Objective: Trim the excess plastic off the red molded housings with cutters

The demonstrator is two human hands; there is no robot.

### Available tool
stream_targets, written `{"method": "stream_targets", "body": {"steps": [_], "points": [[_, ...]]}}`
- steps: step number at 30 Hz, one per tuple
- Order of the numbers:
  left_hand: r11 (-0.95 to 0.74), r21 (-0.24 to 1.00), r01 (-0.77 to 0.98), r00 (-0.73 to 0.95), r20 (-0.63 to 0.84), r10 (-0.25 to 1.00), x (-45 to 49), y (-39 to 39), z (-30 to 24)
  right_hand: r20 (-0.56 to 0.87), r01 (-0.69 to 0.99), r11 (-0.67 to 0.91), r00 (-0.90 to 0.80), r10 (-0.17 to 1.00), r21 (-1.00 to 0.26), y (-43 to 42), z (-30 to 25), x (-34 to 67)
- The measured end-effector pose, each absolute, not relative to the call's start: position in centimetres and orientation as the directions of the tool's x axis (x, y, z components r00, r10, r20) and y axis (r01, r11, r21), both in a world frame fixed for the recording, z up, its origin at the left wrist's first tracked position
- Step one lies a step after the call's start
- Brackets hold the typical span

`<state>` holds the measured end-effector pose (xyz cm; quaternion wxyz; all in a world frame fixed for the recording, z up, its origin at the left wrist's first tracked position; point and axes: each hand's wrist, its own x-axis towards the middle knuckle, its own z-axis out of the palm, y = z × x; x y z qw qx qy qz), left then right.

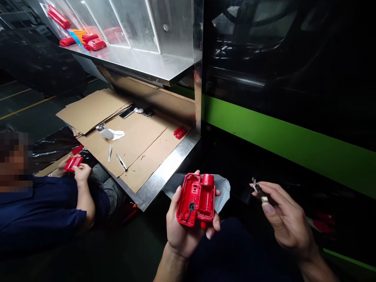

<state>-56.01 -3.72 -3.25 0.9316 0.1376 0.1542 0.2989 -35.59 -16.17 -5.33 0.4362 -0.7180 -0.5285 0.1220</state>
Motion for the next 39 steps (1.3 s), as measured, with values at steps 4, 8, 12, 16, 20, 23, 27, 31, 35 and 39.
{"method": "stream_targets", "body": {"steps": [4,8,12,16,20,23,27,31,35,39], "points": [[0.746,0.423,-0.515,0.736,-0.228,0.637,-55.9,-3.9,-3.0,0.307,0.694,-0.049,0.379,0.873,-0.719,-15.6,-4.4,-35.3],[0.703,0.517,-0.488,0.692,-0.262,0.673,-55.8,-4.7,-3.4,0.352,0.807,0.019,0.237,0.905,-0.590,-14.3,-2.5,-36.1],[0.613,0.602,-0.511,0.617,-0.240,0.750,-55.5,-5.5,-4.2,0.361,0.852,0.062,0.153,0.920,-0.519,-12.6,-1.0,-37.7],[0.592,0.622,-0.513,0.605,-0.227,0.763,-55.2,-5.9,-4.8,0.331,0.870,0.038,0.146,0.932,-0.492,-11.7,-0.6,-38.7],[0.574,0.636,-0.516,0.594,-0.218,0.775,-55.0,-6.0,-4.8,0.326,0.880,0.027,0.147,0.934,-0.473,-11.4,-0.7,-38.9],[0.573,0.645,-0.506,0.601,-0.214,0.770,-54.9,-6.1,-4.8,0.342,0.887,0.026,0.150,0.928,-0.460,-11.4,-0.8,-39.0],[0.593,0.639,-0.489,0.621,-0.222,0.752,-54.7,-6.1,-4.8,0.362,0.892,0.016,0.167,0.917,-0.451,-11.3,-1.0,-39.1],[0.577,0.659,-0.482,0.622,-0.206,0.756,-54.4,-5.9,-4.9,0.359,0.892,0.008,0.174,0.917,-0.452,-11.4,-1.2,-39.2],[0.495,0.730,-0.471,0.576,-0.171,0.799,-54.4,-5.8,-5.2,0.352,0.884,0.001,0.185,0.918,-0.467,-11.7,-1.3,-39.5],[0.453,0.763,-0.462,0.544,-0.159,0.824,-54.5,-6.0,-5.5,0.347,0.862,0.002,0.201,0.916,-0.507,-11.9,-1.4,-40.0]]}}
